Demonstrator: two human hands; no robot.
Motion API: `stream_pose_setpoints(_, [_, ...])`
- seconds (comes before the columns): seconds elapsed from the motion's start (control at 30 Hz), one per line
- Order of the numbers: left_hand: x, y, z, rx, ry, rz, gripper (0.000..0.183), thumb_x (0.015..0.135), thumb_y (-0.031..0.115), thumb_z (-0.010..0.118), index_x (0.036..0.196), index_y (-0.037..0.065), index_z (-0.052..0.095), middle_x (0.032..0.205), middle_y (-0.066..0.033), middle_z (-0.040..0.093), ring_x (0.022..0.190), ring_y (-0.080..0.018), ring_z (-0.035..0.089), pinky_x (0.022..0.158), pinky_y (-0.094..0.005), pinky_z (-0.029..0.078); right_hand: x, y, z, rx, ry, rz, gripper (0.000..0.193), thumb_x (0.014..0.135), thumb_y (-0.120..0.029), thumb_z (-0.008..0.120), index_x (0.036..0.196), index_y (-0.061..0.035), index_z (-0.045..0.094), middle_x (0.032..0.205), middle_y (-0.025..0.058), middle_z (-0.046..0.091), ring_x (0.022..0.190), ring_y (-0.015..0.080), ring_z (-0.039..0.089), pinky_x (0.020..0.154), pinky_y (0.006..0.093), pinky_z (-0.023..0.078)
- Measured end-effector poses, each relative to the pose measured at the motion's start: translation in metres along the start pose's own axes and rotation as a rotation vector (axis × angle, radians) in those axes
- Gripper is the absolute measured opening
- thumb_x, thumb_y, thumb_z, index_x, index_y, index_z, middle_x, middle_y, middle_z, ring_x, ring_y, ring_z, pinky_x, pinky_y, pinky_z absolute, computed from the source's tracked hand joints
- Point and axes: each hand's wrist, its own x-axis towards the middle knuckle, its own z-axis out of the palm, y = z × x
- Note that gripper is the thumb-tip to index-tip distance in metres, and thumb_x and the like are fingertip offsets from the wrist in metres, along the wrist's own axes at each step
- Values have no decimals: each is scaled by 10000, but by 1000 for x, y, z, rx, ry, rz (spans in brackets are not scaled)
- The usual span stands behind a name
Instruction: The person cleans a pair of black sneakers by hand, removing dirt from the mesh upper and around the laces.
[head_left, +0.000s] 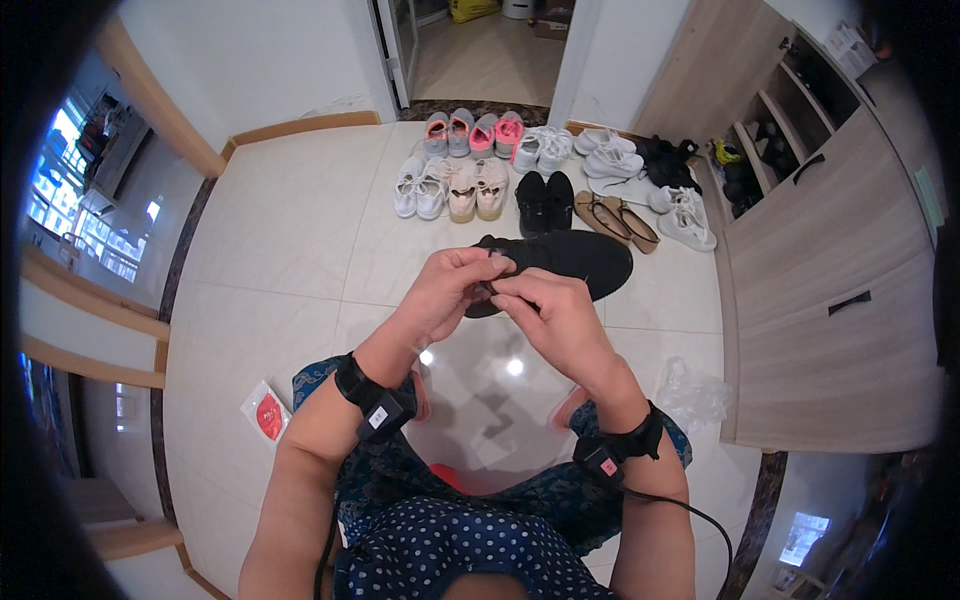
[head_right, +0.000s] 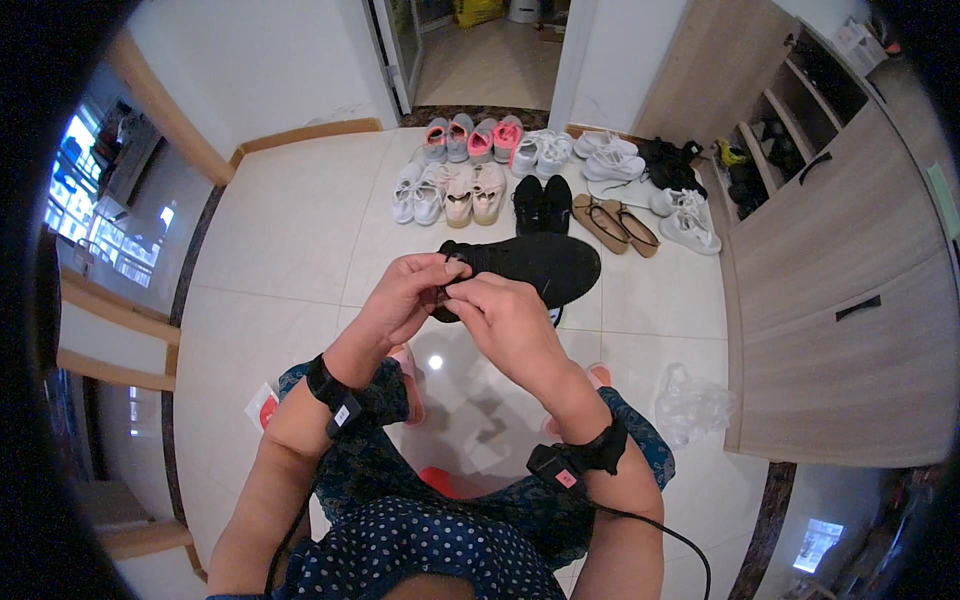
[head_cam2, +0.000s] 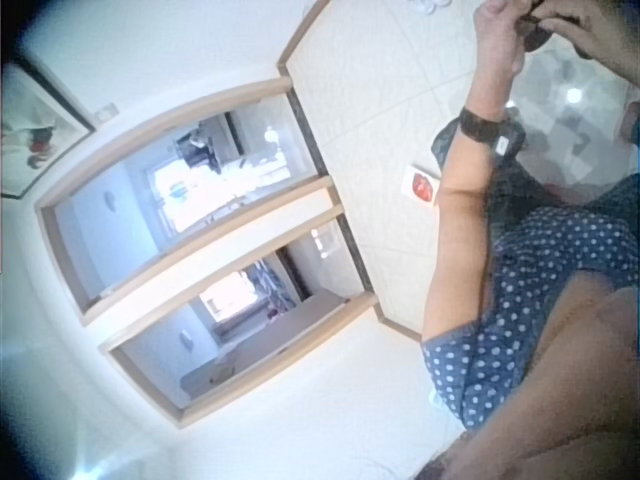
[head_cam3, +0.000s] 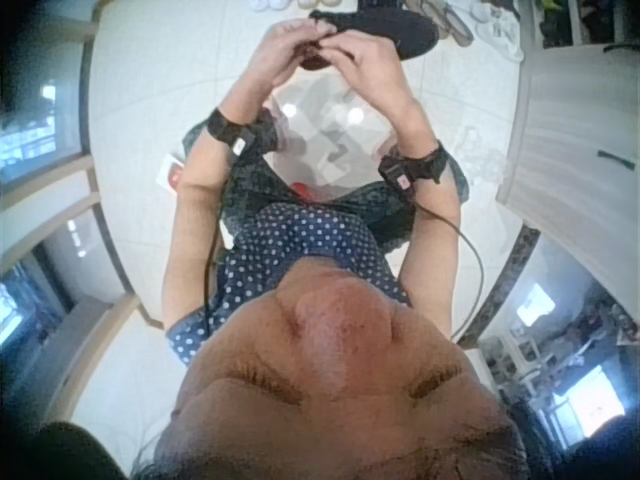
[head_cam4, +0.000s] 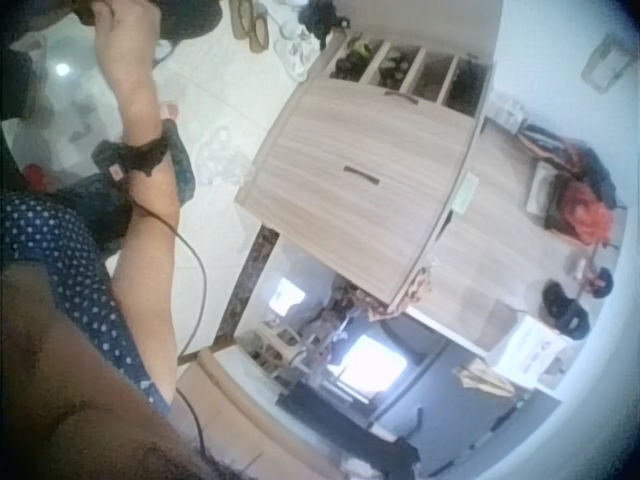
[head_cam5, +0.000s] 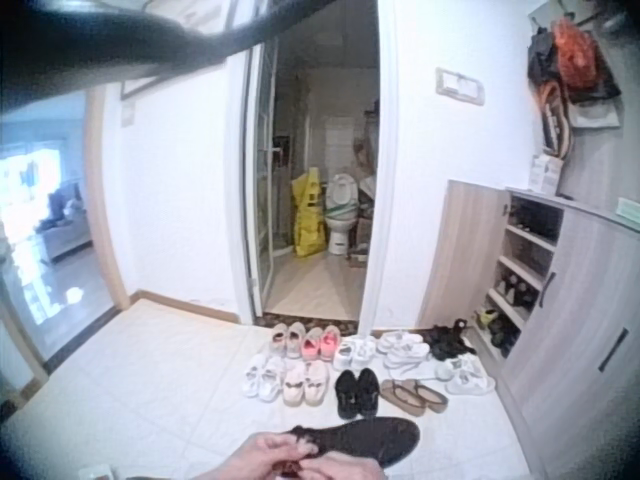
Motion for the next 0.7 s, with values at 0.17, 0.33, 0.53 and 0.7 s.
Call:
stream_pose_setpoints(0.17, [-1,1,2,111,52,49,74,852,97,630,900,43,615,820,9,617,700,-59,562,639,-198,450,4,-2,-9,-10,-14,139,132,800,-78,654,910,-5,656,812,141,645,698,276,630,622,325,488])
stream_pose_setpoints(0.33, [-4,3,12,299,41,118,58,816,73,628,834,57,575,759,54,546,659,-10,474,578,-172,381,8,0,-12,33,45,270,277,801,-86,642,1067,-20,603,717,131,646,595,214,600,598,294,478])
stream_pose_setpoints(0.53, [-2,-9,3,551,-44,223,68,830,33,593,863,49,535,796,58,512,725,-10,461,637,-175,395,7,18,-9,-43,-10,168,317,798,-64,575,1113,-50,607,787,152,646,660,284,619,637,332,492])
stream_pose_setpoints(0.7, [-2,-11,4,637,-31,219,68,825,10,554,869,49,522,812,53,502,739,-14,446,642,-186,384,10,13,-10,-87,-13,202,188,797,-64,574,975,-18,611,797,169,630,696,318,619,644,368,490])
